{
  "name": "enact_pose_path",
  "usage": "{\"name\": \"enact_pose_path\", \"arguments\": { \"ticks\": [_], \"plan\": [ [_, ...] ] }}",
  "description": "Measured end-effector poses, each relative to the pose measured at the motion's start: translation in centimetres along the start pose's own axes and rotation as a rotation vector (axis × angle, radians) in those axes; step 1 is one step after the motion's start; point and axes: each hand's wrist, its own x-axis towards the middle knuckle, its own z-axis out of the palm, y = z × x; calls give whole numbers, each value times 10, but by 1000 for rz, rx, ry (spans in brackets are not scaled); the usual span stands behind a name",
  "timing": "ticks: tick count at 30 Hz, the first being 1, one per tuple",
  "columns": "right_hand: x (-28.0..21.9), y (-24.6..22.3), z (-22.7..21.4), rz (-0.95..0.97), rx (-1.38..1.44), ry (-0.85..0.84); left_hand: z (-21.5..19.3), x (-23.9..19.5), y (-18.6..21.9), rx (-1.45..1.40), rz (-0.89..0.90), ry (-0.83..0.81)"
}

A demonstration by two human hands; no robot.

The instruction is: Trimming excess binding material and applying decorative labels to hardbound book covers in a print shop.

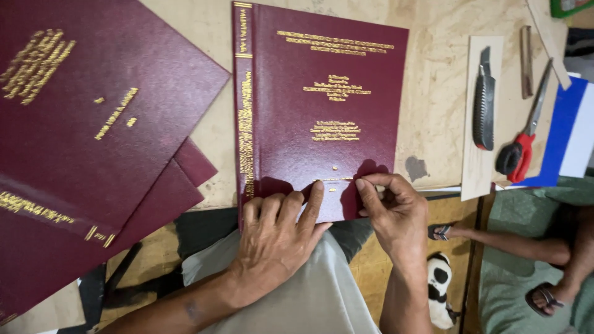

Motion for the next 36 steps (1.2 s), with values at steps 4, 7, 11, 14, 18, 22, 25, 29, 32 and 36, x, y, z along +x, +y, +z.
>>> {"name": "enact_pose_path", "arguments": {
  "ticks": [4, 7, 11, 14, 18, 22, 25, 29, 32, 36],
  "plan": [
    [1, -1, -2, -3, 16, -22, 2, 0, 1, -6, 0, -1],
    [1, 0, -4, -46, 18, -58, 3, 0, 1, -15, -6, 5],
    [3, 3, -5, -19, 52, -68, 4, -1, 1, -14, -20, 1],
    [4, 3, -5, 14, 56, -64, 5, -2, 1, 27, -9, -5],
    [6, 1, -7, -10, 57, -99, 5, -2, 1, 27, -4, -3],
    [10, 4, -7, 86, 98, -83, 4, 0, 1, 12, -12, -5],
    [13, 3, -11, 95, 85, -113, 3, 0, 1, 11, -10, -10],
    [18, -1, -14, 102, 15, -152, 7, -1, 1, 6, -19, -7],
    [22, -4, -12, 125, -3, -168, 2, 5, -1, 5, -24, 32],
    [22, -12, -11, 221, -85, -119, 1, 5, 0, -70, -40, 59]
  ]
}}
